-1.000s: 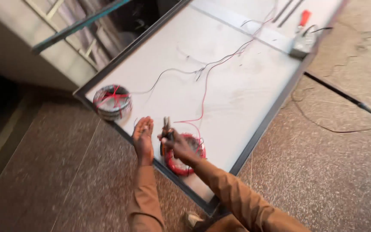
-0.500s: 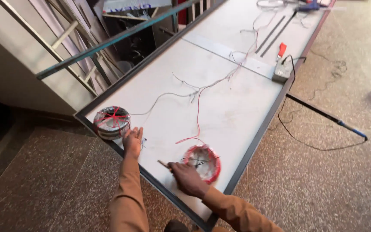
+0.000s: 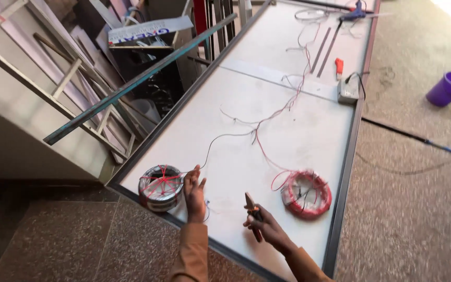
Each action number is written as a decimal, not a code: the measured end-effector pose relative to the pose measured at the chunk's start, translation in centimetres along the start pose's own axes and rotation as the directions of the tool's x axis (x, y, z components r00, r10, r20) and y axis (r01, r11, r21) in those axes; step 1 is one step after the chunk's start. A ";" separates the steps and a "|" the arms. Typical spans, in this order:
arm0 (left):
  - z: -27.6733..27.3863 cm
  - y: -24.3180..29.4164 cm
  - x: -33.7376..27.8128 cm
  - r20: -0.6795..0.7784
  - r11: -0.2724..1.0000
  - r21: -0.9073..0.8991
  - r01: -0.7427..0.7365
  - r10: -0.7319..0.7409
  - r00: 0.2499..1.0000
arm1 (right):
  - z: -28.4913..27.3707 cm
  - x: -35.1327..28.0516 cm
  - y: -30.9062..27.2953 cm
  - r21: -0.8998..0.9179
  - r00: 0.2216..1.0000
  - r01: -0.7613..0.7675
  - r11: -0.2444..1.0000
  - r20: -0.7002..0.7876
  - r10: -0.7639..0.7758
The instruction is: Stripping insulation from electrical wires and twisting them together to form connections on a work surface.
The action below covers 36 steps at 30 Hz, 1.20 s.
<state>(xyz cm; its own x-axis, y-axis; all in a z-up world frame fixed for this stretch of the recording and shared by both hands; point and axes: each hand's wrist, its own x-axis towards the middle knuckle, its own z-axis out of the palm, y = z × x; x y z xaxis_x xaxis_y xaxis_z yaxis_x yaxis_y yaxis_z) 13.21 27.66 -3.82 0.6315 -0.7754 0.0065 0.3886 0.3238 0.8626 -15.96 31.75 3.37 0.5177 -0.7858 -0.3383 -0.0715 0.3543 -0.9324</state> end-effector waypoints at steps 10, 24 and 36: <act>-1.6 2.3 -7.7 -0.056 0.971 -0.238 0.014 -0.028 0.998 | 7.6 6.2 -0.7 0.294 0.995 0.099 0.951 -0.005 -0.102; -9.7 2.8 -7.6 -0.125 0.879 -0.477 0.010 -0.079 0.989 | 6.0 11.2 4.2 0.411 1.000 0.006 0.912 -0.029 0.007; -5.6 5.3 -9.4 0.074 0.988 -0.137 0.065 -0.055 0.996 | 3.9 9.6 1.1 0.259 0.998 0.022 0.966 0.046 -0.035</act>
<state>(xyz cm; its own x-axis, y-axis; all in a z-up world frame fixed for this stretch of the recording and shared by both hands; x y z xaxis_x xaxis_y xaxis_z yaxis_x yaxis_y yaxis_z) 13.15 39.68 -2.15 0.5577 -0.8300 -0.0038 0.5170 0.3437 0.7839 -7.72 26.63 -0.44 0.5584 -0.7737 -0.2993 0.1631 0.4561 -0.8748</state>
